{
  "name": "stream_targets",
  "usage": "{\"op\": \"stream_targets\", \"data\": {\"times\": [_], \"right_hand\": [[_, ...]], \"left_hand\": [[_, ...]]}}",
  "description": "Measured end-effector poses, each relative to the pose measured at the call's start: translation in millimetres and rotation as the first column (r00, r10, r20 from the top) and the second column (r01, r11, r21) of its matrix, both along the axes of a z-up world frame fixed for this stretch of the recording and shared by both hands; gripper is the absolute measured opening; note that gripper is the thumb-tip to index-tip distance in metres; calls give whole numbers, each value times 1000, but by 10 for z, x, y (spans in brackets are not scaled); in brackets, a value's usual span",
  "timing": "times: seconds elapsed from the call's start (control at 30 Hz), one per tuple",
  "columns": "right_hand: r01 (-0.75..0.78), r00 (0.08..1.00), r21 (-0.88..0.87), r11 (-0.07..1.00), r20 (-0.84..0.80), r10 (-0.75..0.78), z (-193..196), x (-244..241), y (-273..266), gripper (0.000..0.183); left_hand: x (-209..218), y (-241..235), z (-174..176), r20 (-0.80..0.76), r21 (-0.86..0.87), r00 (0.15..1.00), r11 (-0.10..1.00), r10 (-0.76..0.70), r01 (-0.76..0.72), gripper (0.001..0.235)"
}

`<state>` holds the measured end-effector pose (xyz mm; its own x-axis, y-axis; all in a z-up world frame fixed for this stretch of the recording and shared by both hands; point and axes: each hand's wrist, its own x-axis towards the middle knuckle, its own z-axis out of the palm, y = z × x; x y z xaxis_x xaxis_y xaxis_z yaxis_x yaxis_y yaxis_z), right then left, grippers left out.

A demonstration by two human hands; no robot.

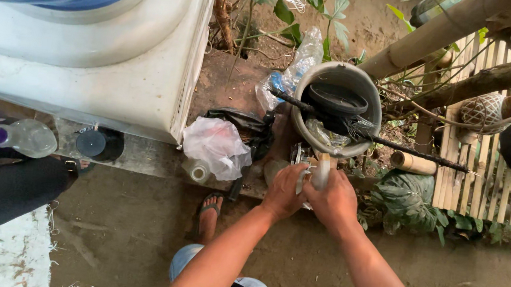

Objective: The person assembles a spray bottle by inserting a tube into the nozzle and screwing the cap onto a plastic bottle. They then test the spray mechanism by pressing the trigger multiple times.

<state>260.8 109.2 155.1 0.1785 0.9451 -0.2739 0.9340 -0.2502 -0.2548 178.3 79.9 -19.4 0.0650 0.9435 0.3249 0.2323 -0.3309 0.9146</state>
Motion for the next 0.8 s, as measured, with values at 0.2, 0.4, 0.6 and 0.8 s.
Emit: {"op": "stream_targets", "data": {"times": [0.2,0.4,0.6,0.8], "right_hand": [[-35,998,-128,991,44,41,121,-51,42,51],[-174,970,31,984,-166,177,67,46,60,42],[-53,982,-280,959,-188,-1,192,168,298,54],[-49,962,-221,974,-273,-13,1231,587,417,64]], "left_hand": [[-47,9,-25,10,-20,999,999,-35,35,75],[-36,-24,-87,-80,8,997,1000,-2,3,86],[-100,139,64,-118,23,992,999,-43,46,74],[-1,180,1311,-56,-122,988,984,-140,133,75]]}}
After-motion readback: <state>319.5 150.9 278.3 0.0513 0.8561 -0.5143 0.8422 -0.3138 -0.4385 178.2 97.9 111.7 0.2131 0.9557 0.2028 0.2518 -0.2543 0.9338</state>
